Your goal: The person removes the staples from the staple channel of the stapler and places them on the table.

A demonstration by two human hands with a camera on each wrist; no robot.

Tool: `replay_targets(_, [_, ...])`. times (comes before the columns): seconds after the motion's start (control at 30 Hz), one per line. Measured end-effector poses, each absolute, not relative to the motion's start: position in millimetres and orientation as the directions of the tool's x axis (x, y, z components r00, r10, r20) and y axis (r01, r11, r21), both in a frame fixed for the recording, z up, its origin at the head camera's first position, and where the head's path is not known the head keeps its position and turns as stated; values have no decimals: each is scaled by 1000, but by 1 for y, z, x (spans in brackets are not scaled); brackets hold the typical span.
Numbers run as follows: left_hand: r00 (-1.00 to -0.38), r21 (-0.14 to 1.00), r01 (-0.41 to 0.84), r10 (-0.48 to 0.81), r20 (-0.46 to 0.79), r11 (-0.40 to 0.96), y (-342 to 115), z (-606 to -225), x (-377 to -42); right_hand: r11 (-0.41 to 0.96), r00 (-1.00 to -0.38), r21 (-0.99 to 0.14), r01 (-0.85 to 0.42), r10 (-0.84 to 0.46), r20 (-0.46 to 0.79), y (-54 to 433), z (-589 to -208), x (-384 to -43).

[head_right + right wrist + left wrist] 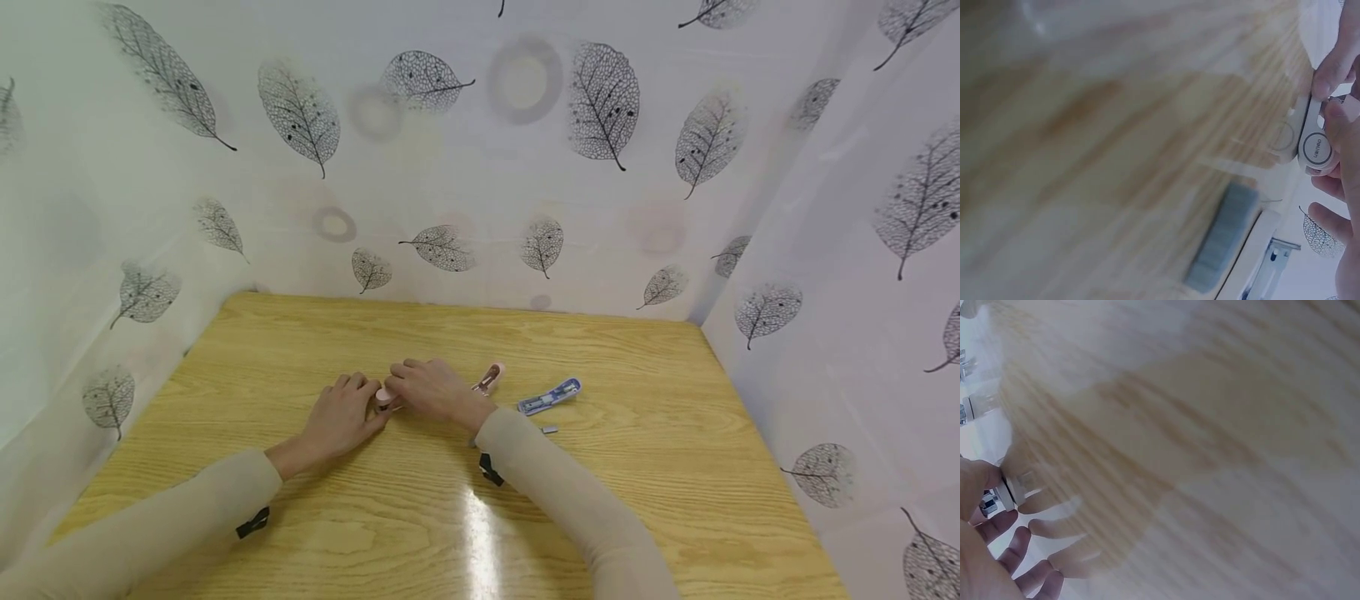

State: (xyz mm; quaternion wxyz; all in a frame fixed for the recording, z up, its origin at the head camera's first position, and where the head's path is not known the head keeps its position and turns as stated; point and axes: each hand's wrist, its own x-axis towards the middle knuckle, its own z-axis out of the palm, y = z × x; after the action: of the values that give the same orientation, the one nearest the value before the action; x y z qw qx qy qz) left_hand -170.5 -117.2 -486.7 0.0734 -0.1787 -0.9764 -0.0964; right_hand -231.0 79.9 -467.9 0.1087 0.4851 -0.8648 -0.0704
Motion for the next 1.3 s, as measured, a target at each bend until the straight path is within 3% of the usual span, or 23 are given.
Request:
replay_targets(0.17, [-929, 172, 358, 331, 165, 918, -118, -486, -170, 526, -513, 193, -828, -851, 116, 80, -467, -230])
replay_targets(0.4, [-927, 157, 362, 337, 165, 919, -120, -485, -170, 579, -567, 113, -807, -814, 122, 84, -461, -231])
replay_targets(0.9, [-924, 176, 365, 332, 192, 914, -121, -492, -170, 561, -541, 91, -823, -823, 173, 86, -464, -231])
replay_targets(1.3, [-908, 139, 390, 355, 224, 910, -120, -490, -170, 599, -589, 45, -799, -796, 142, 91, -465, -235])
